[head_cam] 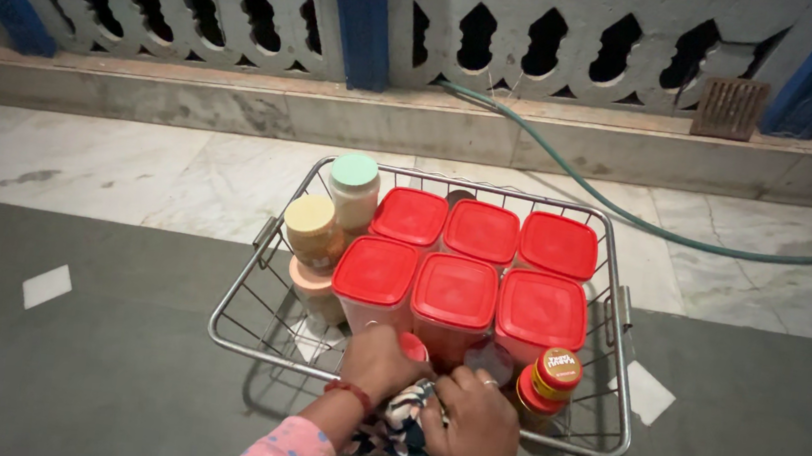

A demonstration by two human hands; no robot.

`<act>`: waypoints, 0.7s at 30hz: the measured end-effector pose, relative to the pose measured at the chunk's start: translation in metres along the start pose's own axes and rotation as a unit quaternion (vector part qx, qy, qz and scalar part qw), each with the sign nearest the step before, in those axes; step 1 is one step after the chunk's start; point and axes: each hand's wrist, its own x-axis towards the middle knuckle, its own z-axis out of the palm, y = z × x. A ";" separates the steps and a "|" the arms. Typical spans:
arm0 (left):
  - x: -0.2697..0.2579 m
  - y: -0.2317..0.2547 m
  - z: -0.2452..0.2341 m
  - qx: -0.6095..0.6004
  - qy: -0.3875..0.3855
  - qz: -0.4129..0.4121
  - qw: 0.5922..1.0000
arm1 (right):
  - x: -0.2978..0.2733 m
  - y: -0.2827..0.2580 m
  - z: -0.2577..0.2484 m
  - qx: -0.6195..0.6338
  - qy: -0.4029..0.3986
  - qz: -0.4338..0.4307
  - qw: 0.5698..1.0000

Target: The person sits on the floor and organizes various plastic containers with red, green, and beige lids into a metal wire basket. They pick up each container, wipe it with a cloth, and place it into the basket, arranging them neatly.

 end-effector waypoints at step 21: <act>0.014 -0.098 -0.047 0.057 0.221 -0.051 0.972 | 0.013 -0.002 0.002 -0.024 -0.107 0.089 0.990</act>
